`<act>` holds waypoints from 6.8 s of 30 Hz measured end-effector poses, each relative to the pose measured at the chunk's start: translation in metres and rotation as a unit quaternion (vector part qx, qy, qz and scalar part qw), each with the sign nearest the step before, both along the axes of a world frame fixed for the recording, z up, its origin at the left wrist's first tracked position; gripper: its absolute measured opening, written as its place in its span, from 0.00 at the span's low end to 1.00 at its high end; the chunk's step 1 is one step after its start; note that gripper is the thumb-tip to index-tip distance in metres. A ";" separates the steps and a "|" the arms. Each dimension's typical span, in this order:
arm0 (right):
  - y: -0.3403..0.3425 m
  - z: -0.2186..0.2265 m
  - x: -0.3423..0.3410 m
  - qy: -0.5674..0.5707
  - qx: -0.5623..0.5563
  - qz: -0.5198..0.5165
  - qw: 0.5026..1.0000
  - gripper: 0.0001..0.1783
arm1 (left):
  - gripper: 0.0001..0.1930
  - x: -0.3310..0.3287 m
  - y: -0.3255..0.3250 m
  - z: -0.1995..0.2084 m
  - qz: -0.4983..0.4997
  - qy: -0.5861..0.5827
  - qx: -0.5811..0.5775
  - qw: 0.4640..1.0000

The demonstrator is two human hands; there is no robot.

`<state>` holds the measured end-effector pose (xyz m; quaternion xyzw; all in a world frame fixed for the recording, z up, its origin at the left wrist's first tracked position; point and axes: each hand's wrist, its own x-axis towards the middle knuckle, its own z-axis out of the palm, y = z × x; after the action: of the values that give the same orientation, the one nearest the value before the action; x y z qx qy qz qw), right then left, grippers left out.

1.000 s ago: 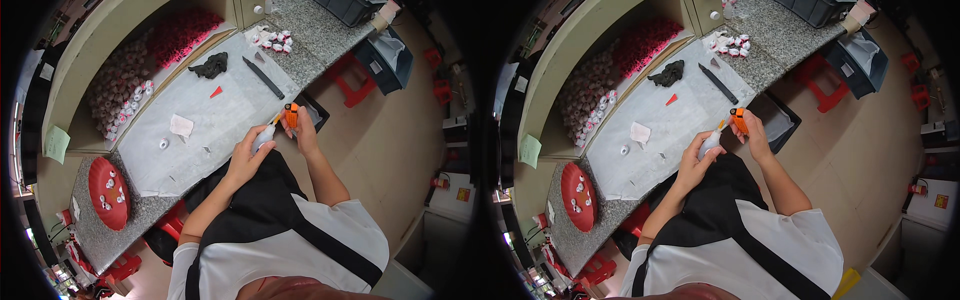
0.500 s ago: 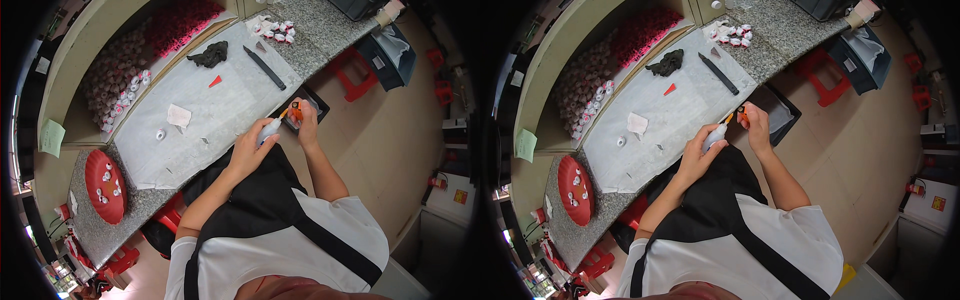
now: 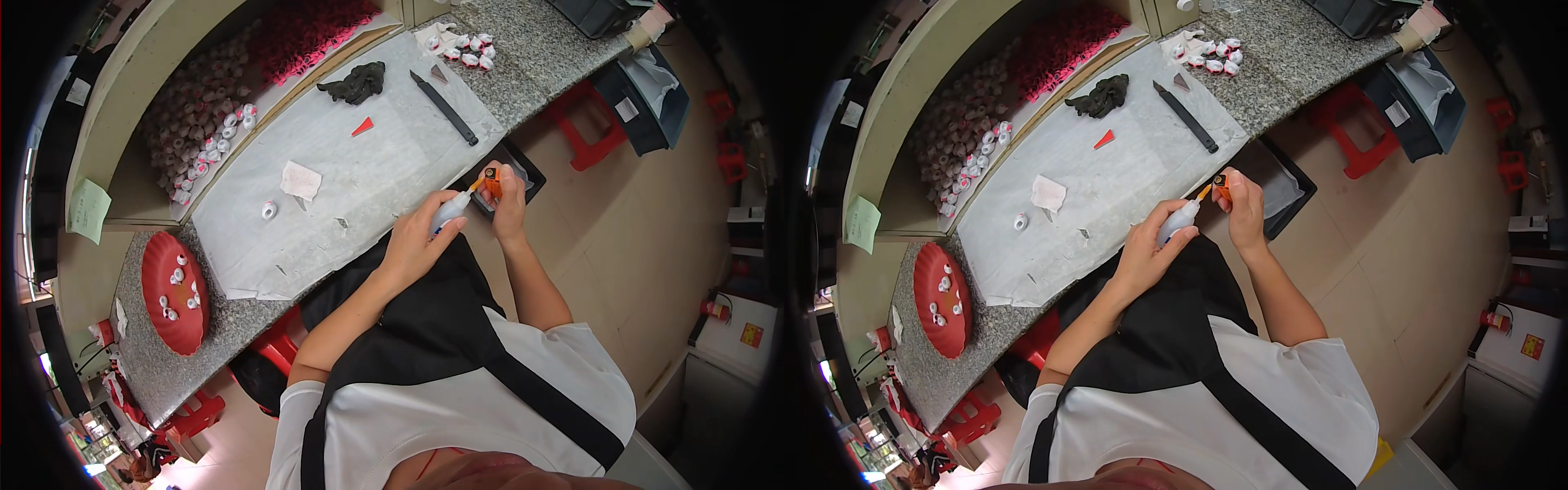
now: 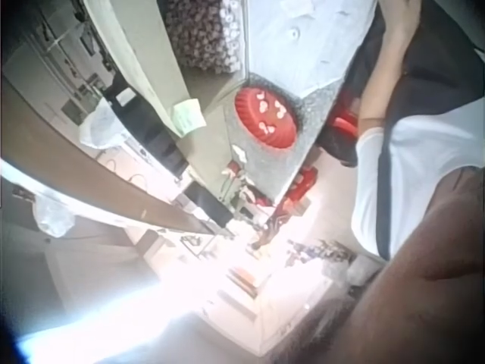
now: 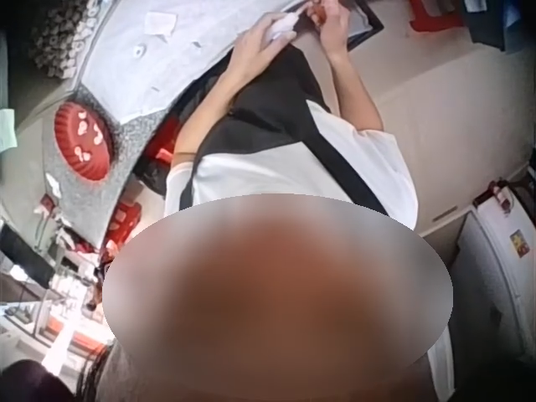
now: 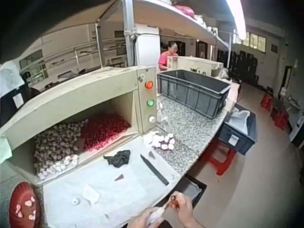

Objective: Assembling small Hello Kitty figurines using a glue bottle at a factory workbench.

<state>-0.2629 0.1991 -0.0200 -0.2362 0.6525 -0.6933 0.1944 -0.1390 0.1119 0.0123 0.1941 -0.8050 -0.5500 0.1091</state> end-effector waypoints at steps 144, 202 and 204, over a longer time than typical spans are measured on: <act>-0.111 0.027 -0.050 0.042 0.004 0.147 0.988 0.23 | 0.12 0.148 -0.155 0.018 0.315 0.072 0.025 0.946; -0.119 0.075 0.105 0.194 -0.330 0.246 0.890 0.23 | 0.18 0.119 -0.086 0.032 0.291 0.368 0.294 0.833; -0.119 0.077 0.105 0.201 -0.328 0.251 0.888 0.23 | 0.18 0.119 -0.086 0.032 0.292 0.370 0.292 0.832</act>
<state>-0.1583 0.0803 0.0568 -0.5766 0.3317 -0.7337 0.1385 -0.0196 0.0261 0.0440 0.2250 -0.4125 -0.7325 0.4926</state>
